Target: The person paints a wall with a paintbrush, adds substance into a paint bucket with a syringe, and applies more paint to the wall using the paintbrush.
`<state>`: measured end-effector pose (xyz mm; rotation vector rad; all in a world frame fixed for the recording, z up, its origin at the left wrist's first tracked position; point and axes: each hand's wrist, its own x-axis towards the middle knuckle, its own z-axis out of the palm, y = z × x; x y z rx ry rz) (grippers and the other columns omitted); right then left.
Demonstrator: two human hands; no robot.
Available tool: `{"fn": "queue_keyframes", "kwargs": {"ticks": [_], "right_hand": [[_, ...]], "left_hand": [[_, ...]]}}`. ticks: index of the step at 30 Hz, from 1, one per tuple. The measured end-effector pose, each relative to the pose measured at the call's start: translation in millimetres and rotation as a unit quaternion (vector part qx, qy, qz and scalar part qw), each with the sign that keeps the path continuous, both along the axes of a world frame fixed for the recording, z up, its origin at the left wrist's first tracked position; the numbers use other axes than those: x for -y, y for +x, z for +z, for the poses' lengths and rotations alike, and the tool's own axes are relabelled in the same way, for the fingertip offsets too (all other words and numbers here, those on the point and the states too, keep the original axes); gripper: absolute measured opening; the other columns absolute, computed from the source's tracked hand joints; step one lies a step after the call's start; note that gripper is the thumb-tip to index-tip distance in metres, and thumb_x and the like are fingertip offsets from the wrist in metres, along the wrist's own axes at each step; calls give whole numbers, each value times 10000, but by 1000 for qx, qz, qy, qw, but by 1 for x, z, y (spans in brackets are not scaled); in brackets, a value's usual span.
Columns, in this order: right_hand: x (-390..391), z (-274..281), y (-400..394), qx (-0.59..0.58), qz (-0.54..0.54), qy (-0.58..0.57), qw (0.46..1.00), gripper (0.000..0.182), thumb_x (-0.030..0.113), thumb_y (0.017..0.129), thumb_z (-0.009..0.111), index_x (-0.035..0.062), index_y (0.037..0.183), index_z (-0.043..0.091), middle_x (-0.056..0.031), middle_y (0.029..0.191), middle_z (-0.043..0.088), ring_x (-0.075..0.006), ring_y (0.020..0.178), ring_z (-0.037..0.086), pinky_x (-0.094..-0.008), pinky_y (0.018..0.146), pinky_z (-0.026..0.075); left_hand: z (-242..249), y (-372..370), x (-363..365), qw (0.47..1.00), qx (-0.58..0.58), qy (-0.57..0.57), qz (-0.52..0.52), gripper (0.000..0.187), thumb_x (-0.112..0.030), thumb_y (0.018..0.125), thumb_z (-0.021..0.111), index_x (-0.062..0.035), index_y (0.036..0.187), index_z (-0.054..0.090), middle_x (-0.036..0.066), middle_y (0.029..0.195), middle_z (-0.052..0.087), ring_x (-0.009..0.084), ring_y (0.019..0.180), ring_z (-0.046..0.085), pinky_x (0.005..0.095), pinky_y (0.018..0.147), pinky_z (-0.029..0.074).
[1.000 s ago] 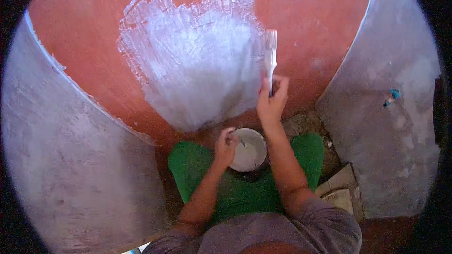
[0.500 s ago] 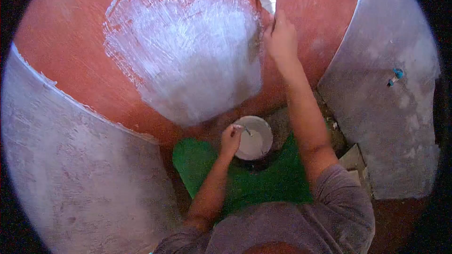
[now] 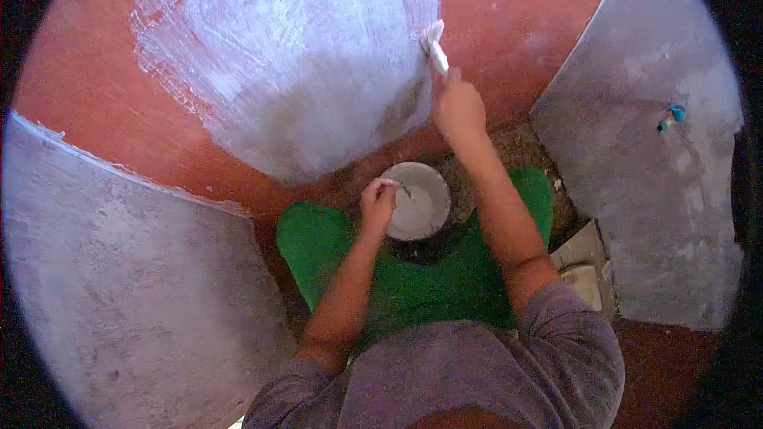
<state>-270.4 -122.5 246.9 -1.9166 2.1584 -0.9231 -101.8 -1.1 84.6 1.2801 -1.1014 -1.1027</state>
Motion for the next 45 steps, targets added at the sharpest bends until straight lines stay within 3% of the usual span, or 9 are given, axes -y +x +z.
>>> {"fn": "queue_keyframes", "kwargs": {"ticks": [9,18,27,30,36,39,45], "right_hand": [[-3,-58,-1,-24,11,48,998,228,186,880,477,-17,980,506,-278,813,626,-449,765,625,-549,695,489],[1,-122,-14,-14,39,99,994,300,208,860,518,-38,1032,522,-265,817,637,-427,782,641,-520,699,511],[7,-158,-17,-11,31,135,990,255,157,830,512,-53,949,592,-261,808,642,-418,792,646,-515,708,513],[14,-182,-20,-16,37,172,984,240,159,852,492,-5,971,622,-233,883,654,-390,809,651,-494,729,521],[6,-191,-19,48,13,242,969,272,197,858,499,-14,912,661,-243,911,654,-405,866,641,-480,769,509],[7,-236,-30,-65,50,211,974,292,224,876,493,-1,922,673,-231,918,658,-394,902,637,-472,787,506],[-7,-141,-21,-58,47,244,967,264,244,807,589,14,902,675,-236,907,654,-379,885,640,-469,765,509]], "left_hand": [[-14,-3,4,1000,-5,-2,-12,108,-71,862,546,-50,828,647,-11,572,502,69,493,446,238,455,354],[-16,-8,6,1000,-11,28,0,108,-92,870,561,-49,813,641,-1,582,516,71,487,454,249,447,361],[-21,-11,9,999,-10,46,-9,116,-91,877,538,-44,829,632,-5,588,504,73,498,445,245,458,362],[-25,-10,10,1000,-1,28,-7,130,-102,884,530,-46,828,633,-7,581,495,75,497,447,244,455,359],[-32,-4,12,999,-9,45,2,135,-131,885,539,-54,826,632,-10,582,497,77,505,457,243,456,360],[-41,-1,14,997,-33,67,6,133,-143,881,549,-56,824,632,-13,585,499,78,506,457,245,457,365],[-52,-3,22,998,-36,57,14,143,-147,880,557,-50,807,632,-8,586,503,80,495,450,252,443,363]]}}
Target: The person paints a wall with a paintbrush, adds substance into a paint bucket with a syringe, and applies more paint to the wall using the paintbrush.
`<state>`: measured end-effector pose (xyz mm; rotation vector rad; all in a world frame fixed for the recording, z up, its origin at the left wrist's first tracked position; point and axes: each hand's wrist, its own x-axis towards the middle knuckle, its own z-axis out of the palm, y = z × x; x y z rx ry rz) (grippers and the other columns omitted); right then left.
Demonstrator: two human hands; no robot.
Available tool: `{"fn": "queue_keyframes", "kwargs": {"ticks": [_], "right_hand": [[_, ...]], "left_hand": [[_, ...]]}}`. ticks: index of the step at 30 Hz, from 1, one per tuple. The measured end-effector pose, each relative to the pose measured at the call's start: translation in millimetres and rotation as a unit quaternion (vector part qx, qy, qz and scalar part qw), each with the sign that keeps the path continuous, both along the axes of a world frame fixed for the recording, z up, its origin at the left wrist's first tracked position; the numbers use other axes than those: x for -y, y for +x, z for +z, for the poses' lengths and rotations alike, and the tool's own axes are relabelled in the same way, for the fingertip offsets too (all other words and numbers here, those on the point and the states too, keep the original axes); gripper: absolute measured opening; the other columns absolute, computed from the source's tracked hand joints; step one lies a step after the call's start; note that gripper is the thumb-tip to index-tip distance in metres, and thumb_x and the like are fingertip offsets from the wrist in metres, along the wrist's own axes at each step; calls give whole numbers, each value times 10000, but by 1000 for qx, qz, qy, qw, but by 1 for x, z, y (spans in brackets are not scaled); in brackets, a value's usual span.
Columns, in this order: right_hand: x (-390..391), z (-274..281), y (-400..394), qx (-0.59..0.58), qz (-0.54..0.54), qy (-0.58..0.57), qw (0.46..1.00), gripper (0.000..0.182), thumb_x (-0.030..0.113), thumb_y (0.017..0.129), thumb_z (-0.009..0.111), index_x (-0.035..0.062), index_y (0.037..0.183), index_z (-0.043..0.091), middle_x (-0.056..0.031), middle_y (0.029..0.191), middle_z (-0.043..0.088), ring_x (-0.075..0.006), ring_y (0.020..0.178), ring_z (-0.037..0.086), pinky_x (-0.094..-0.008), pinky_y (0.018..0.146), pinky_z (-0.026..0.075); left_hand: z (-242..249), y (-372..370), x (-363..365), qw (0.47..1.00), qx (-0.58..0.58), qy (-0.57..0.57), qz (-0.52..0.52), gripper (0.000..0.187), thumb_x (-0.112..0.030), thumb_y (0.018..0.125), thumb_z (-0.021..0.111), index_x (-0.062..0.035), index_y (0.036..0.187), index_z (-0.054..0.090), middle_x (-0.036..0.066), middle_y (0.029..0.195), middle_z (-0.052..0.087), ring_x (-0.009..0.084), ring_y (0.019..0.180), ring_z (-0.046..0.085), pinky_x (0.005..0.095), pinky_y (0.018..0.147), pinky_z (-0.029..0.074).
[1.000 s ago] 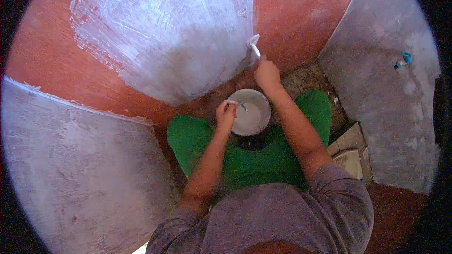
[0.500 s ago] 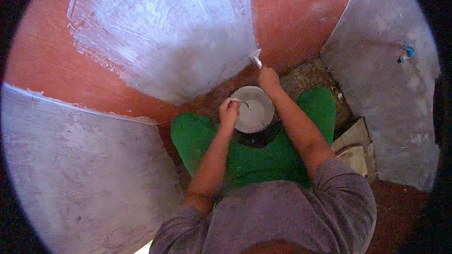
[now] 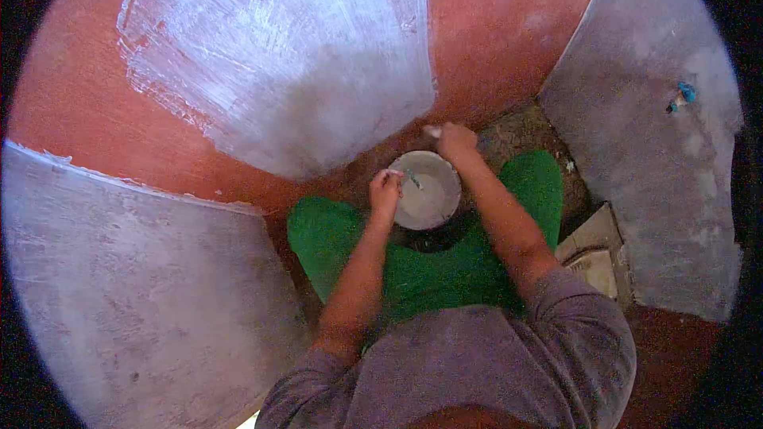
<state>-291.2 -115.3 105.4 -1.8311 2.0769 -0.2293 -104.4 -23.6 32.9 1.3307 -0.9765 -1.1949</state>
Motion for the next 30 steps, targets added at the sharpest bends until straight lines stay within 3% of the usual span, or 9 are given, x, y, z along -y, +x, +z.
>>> {"fn": "queue_keyframes", "kwargs": {"ticks": [3,10,13,14,17,20,23,26,30], "right_hand": [[0,49,8,-10,-13,-91,996,270,248,761,640,22,903,678,-232,888,654,-380,857,641,-471,754,506],[-13,207,5,21,-6,-338,941,292,212,766,617,196,1052,677,-156,870,656,-341,822,643,-453,728,511],[-11,254,5,38,-3,-412,910,291,198,782,601,205,1063,676,-154,871,650,-350,821,635,-451,736,505],[-17,274,7,46,-8,-402,914,309,130,780,611,194,1076,674,-186,887,641,-335,787,625,-408,700,490],[-13,293,4,57,30,-530,845,315,71,788,610,146,1089,665,-172,902,651,-300,769,637,-364,695,495],[-5,307,-1,177,66,-630,754,330,15,786,606,85,1105,647,-147,882,652,-250,757,637,-338,697,489],[-12,323,0,203,104,-686,691,343,-20,771,609,32,1109,628,-126,877,652,-216,785,635,-327,710,485],[-12,306,12,119,71,-576,806,314,16,792,594,58,1101,633,-150,912,645,-279,801,639,-357,733,497],[-9,254,22,50,56,-453,888,335,99,795,558,119,1127,592,-188,932,624,-376,857,608,-460,736,488]], "left_hand": [[4,-3,4,1000,3,-9,-13,149,-144,879,558,-42,802,632,-1,583,506,83,492,451,257,440,365],[2,-6,1,1000,-15,-4,-18,159,-155,883,559,-39,806,636,6,573,501,97,480,453,270,442,372],[-3,-3,6,1000,7,8,-27,151,-159,879,562,-47,815,640,8,567,500,106,474,455,278,442,376],[-5,-1,7,999,20,6,-28,147,-160,878,563,-50,818,641,9,565,499,110,472,456,281,442,377],[0,2,4,997,55,-32,-32,139,-164,873,571,-55,814,636,10,564,498,113,475,460,287,443,383],[9,1,-1,999,22,-2,-24,125,-147,871,565,-55,818,630,9,580,500,114,489,467,283,445,385],[-11,4,4,998,-46,28,-35,107,-129,864,569,-55,809,623,4,599,502,108,500,468,272,443,376],[1,3,0,996,-72,43,-13,100,-111,863,565,-52,803,620,1,607,497,98,504,458,263,445,365],[30,1,-8,995,-94,44,-14,112,-102,868,555,-45,790,611,-4,601,485,90,502,441,261,452,362]]}}
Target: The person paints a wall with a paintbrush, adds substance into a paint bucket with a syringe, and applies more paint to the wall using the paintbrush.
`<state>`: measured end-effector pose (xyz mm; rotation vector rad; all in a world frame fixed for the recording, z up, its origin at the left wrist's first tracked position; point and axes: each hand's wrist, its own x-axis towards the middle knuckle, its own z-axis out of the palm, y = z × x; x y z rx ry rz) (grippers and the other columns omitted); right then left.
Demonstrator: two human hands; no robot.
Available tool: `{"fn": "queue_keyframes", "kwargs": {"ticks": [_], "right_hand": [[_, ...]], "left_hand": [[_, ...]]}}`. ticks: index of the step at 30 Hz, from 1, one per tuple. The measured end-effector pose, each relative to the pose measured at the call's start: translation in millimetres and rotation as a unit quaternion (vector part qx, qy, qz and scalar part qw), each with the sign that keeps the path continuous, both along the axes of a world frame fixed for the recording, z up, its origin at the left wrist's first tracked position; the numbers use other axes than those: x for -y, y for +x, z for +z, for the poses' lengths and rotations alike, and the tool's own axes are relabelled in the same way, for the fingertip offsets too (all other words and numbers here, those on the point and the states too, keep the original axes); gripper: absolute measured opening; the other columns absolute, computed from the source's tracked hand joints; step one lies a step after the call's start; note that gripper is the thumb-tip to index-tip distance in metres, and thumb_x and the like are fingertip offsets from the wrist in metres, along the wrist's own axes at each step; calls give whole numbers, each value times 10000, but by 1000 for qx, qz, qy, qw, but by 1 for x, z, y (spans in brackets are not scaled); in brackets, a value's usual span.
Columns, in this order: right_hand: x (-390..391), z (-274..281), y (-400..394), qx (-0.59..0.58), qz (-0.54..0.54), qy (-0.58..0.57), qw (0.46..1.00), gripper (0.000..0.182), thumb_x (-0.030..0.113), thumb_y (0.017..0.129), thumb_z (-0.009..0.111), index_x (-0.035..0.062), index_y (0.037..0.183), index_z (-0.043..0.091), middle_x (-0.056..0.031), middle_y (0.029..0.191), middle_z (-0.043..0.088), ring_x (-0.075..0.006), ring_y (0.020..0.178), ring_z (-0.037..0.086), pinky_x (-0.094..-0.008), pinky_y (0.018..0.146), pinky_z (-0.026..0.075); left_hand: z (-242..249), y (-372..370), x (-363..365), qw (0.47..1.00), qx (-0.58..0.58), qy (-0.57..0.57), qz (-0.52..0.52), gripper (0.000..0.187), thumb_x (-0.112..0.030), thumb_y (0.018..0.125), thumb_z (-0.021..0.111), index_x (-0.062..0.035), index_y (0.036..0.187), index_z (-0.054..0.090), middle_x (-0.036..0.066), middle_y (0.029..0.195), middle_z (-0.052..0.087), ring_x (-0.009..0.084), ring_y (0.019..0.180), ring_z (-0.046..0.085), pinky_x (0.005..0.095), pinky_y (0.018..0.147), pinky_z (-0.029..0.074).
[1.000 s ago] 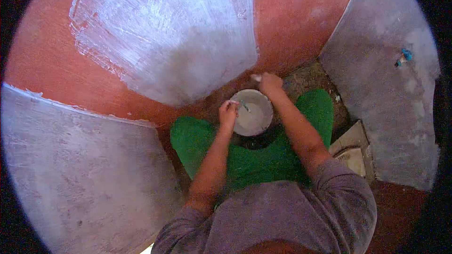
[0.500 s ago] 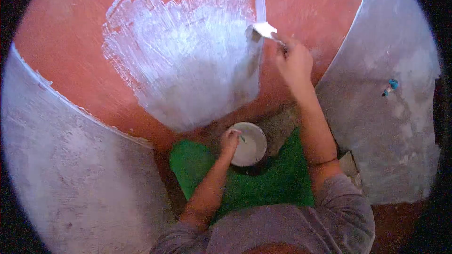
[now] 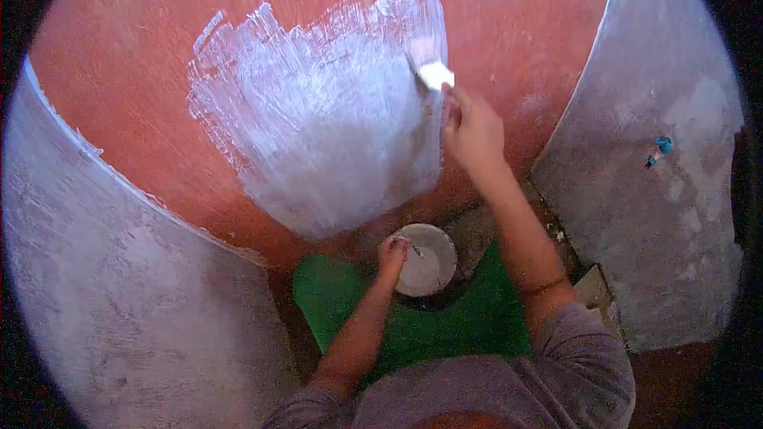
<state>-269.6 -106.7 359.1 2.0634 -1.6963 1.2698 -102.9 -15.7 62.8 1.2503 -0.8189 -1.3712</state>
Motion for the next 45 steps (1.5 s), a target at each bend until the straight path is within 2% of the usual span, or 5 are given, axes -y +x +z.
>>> {"fn": "queue_keyframes", "kwargs": {"ticks": [8,17,27,33,45], "right_hand": [[-36,-95,-12,31,2,192,981,267,103,818,546,78,1083,570,-204,932,633,-401,866,608,-501,755,477],[-18,-17,-4,192,65,-141,969,168,151,896,515,20,996,549,-255,777,589,-460,762,587,-476,638,465],[-3,-118,-4,61,12,149,987,115,117,865,512,15,914,538,-270,756,595,-473,732,573,-547,640,455],[-3,-202,-3,64,10,193,979,195,143,844,518,11,972,586,-276,781,603,-464,755,586,-540,653,462],[13,-429,-55,-23,-28,496,868,409,281,759,561,-63,971,624,-312,985,603,-459,968,578,-491,880,456]], "left_hand": [[-18,3,3,998,60,-21,-30,107,-131,857,588,-59,781,612,-7,567,469,90,484,429,259,455,365],[-74,5,17,977,171,-126,-35,119,-145,843,600,-69,751,606,-3,585,498,98,544,476,264,479,381],[140,-7,-39,981,-64,-175,-51,114,-116,854,568,-65,950,604,60,837,597,132,709,527,284,637,426],[287,-16,-110,812,-349,-389,-261,191,-221,848,572,-94,989,581,114,928,612,217,774,560,347,724,455],[316,-36,-161,682,-446,-446,-369,215,-222,847,584,-83,1010,576,101,906,609,198,773,561,326,717,453]]}}
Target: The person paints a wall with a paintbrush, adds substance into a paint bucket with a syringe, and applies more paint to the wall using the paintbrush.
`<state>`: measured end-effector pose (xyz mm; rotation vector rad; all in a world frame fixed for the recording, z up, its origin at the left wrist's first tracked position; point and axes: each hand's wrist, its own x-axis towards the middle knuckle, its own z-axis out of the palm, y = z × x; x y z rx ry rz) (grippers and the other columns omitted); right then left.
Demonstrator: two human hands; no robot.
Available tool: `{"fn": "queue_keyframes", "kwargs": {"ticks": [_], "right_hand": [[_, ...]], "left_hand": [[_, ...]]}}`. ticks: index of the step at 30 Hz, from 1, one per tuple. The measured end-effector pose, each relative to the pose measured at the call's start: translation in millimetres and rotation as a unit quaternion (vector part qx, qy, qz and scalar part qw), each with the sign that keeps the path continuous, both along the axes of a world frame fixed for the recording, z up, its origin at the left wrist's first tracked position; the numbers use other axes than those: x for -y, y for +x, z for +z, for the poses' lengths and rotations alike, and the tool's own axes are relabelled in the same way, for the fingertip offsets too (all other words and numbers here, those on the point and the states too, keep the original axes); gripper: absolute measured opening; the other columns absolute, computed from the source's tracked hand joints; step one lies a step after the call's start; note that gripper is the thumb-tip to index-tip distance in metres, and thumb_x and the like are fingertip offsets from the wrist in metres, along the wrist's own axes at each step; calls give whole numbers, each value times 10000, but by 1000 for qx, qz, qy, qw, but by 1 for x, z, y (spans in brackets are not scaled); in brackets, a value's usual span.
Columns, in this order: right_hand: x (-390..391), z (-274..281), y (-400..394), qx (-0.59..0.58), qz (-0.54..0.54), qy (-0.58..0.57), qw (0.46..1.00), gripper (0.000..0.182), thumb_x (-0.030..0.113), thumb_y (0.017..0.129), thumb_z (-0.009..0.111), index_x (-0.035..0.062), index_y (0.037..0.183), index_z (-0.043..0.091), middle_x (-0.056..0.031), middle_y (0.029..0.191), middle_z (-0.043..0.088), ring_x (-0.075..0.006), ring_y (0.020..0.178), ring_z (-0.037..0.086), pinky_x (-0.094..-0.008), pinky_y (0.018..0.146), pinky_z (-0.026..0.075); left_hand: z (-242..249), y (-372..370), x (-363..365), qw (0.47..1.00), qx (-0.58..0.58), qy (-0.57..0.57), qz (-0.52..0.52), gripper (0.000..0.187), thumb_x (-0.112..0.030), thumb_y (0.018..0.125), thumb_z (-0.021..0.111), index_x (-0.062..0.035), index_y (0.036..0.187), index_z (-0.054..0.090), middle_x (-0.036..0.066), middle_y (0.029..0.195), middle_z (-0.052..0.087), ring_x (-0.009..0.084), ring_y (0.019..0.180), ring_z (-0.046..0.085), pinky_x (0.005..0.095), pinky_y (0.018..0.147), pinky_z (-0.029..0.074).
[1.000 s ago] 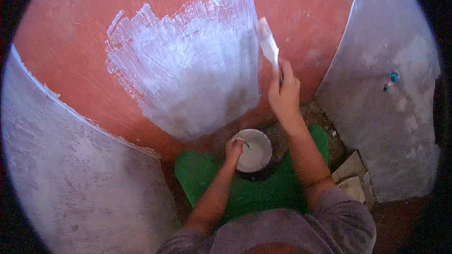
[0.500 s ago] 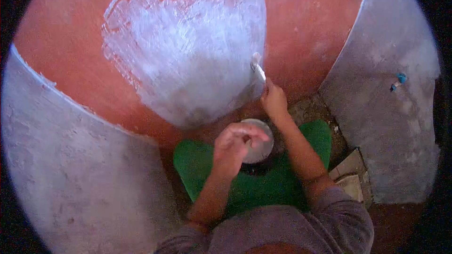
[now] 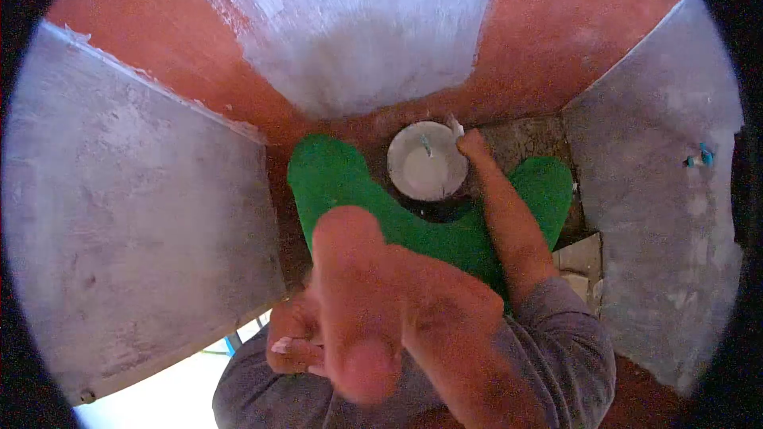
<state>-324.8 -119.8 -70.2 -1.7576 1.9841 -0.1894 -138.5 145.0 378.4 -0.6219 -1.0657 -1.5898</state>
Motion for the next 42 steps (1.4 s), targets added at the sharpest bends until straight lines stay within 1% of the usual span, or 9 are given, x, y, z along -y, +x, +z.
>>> {"fn": "queue_keyframes", "kwargs": {"ticks": [5,8,17,20,22,24,26,38,42], "right_hand": [[-2,-43,12,-22,120,-49,991,437,288,757,541,-97,949,615,-317,1029,586,-452,1007,560,-475,904,448],[-9,-30,23,-48,102,11,994,417,281,788,538,-4,1088,596,-259,1090,608,-430,1040,580,-524,901,454],[-7,-26,23,-11,73,45,996,403,274,737,604,-2,1029,620,-254,1094,603,-404,1034,588,-475,878,487],[-25,3,23,18,107,-72,991,315,234,724,571,-52,831,650,-289,868,628,-455,848,612,-492,791,497],[7,-69,-1,-70,299,-96,947,325,248,722,577,-50,827,657,-288,866,629,-459,859,612,-492,796,495],[8,-74,-5,-73,285,-79,952,337,263,721,585,-47,832,660,-286,868,632,-460,872,612,-493,795,496],[-21,-3,20,7,56,-28,998,350,278,721,594,-44,844,659,-284,876,634,-461,886,613,-498,786,499],[-17,-11,21,-76,143,83,983,540,400,741,581,3,1107,601,-233,1160,583,-406,1049,578,-501,891,469],[-23,-6,24,-49,159,75,983,395,266,727,583,-40,969,648,-237,1020,637,-408,959,608,-473,854,482]], "left_hand": [[-3,-2,-9,1000,-6,-5,16,225,-222,846,589,-78,1019,573,95,898,609,189,773,562,318,714,453],[-3,0,-11,1000,-3,-8,18,232,-223,846,593,-76,1024,572,92,892,608,184,772,562,313,712,452],[5,-12,-15,1000,16,-10,17,251,-223,845,602,-67,1039,567,82,877,606,170,772,563,297,706,451],[7,-13,-17,1000,14,-9,17,258,-223,845,605,-65,1045,566,79,871,606,165,771,563,292,704,451],[11,-12,-19,1000,13,-9,20,262,-223,845,607,-63,1048,565,76,868,605,161,771,563,288,703,450],[15,-8,-19,1000,13,-8,21,267,-223,845,609,-61,1052,564,74,864,605,158,771,563,285,702,450],[16,-6,-19,1000,15,-10,20,271,-223,845,611,-59,1055,563,72,861,605,155,771,563,282,700,450],[15,3,-16,999,33,-16,22,299,-224,844,623,-48,1076,557,58,840,602,135,770,564,261,693,448],[11,9,-8,999,39,-14,25,308,-224,843,627,-45,1083,556,54,833,601,128,769,565,254,690,448]]}}
